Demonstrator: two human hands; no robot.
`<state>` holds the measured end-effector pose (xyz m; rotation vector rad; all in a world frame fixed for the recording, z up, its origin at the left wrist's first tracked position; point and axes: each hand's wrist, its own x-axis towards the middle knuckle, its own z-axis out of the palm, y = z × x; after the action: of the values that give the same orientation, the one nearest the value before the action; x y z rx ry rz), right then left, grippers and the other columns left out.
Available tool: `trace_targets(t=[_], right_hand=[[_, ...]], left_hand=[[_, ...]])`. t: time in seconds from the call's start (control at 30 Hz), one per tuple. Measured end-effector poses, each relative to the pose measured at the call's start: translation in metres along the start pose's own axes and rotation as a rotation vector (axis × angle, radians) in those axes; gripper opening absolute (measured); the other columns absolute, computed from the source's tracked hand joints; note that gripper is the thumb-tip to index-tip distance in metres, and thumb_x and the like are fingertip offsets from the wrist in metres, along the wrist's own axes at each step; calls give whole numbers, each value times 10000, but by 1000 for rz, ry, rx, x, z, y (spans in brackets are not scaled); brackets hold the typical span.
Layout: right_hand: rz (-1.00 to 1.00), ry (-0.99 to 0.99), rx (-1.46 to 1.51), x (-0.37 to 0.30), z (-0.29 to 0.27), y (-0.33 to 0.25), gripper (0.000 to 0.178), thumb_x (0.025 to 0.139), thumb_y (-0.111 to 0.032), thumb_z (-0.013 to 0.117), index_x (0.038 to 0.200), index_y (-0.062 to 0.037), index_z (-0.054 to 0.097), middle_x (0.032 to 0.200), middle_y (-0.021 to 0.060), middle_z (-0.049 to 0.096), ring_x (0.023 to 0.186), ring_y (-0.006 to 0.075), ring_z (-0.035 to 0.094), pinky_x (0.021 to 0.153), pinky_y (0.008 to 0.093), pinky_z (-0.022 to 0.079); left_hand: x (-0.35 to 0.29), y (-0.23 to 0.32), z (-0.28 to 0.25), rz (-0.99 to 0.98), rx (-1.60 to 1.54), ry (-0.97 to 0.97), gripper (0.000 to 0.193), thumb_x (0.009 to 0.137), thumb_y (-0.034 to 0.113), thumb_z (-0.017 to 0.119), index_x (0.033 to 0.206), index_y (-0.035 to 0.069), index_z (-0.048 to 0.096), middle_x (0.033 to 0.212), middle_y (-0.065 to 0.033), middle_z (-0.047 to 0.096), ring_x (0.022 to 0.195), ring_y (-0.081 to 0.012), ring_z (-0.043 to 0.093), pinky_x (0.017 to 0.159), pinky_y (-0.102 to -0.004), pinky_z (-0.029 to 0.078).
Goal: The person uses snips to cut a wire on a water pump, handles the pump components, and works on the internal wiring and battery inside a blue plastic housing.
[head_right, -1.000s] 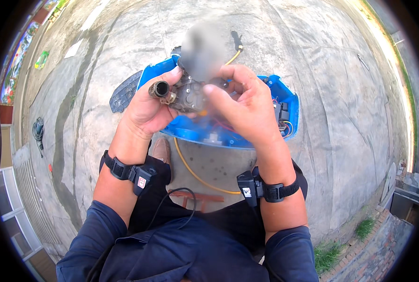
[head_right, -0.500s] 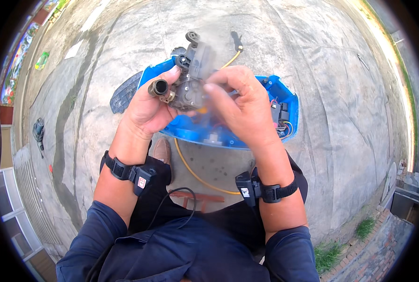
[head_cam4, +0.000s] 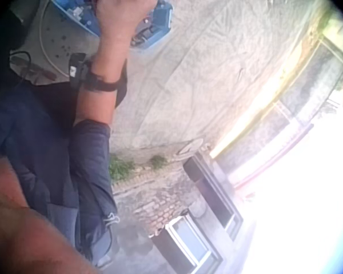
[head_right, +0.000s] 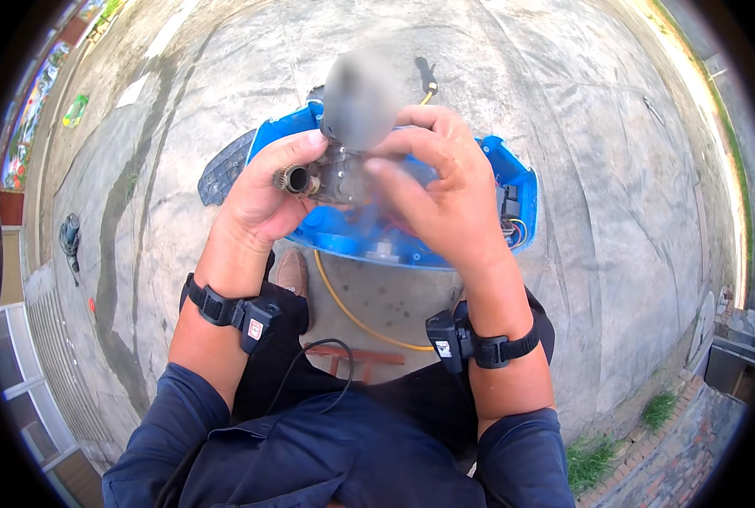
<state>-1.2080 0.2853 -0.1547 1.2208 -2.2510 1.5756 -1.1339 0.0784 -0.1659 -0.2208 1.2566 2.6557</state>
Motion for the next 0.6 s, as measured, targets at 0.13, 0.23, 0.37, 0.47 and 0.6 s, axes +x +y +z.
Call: trace_targets(t=[0.13, 0.23, 0.37, 0.47, 0.6], right_hand=[[38, -20, 56, 1, 2, -13, 161, 807, -24, 754, 961, -70, 741, 1186, 123, 600, 923, 189, 645, 725, 281, 524], [11, -60, -10, 2, 1, -13, 177, 796, -16, 763, 962, -75, 745, 1182, 120, 597, 977, 193, 625, 722, 285, 531], [-5, -59, -1, 2, 1, -10, 174, 795, -13, 760, 958, -74, 740, 1178, 115, 592, 953, 195, 626, 723, 287, 533], [-23, -62, -2, 2, 0, -9, 170, 792, -11, 758, 948, -70, 728, 1173, 112, 590, 952, 202, 623, 720, 286, 533], [-50, -71, -13, 2, -1, -4, 159, 794, -2, 747, 936, -63, 712, 1169, 112, 581, 963, 205, 619, 716, 286, 535]], left_hand=[[0, 1, 2, 6, 66, -16, 410, 968, 314, 624, 1191, -31, 628, 1050, -142, 704, 881, -237, 711, 759, -385, 594], [0, 0, 3, 11, 98, -4, 411, 974, 326, 627, 1195, -21, 629, 1062, -125, 694, 910, -213, 695, 775, -368, 581], [-2, 3, 5, 21, 118, -39, 410, 977, 319, 628, 1209, -19, 621, 1089, -114, 683, 949, -195, 681, 795, -357, 573], [-2, 4, 5, 18, 139, -63, 428, 971, 310, 642, 1237, -22, 601, 1125, -103, 675, 979, -180, 669, 828, -346, 563], [-1, 3, 5, 70, 204, -72, 503, 941, 330, 691, 1276, -27, 577, 1178, -93, 662, 1039, -153, 637, 907, -311, 519]])
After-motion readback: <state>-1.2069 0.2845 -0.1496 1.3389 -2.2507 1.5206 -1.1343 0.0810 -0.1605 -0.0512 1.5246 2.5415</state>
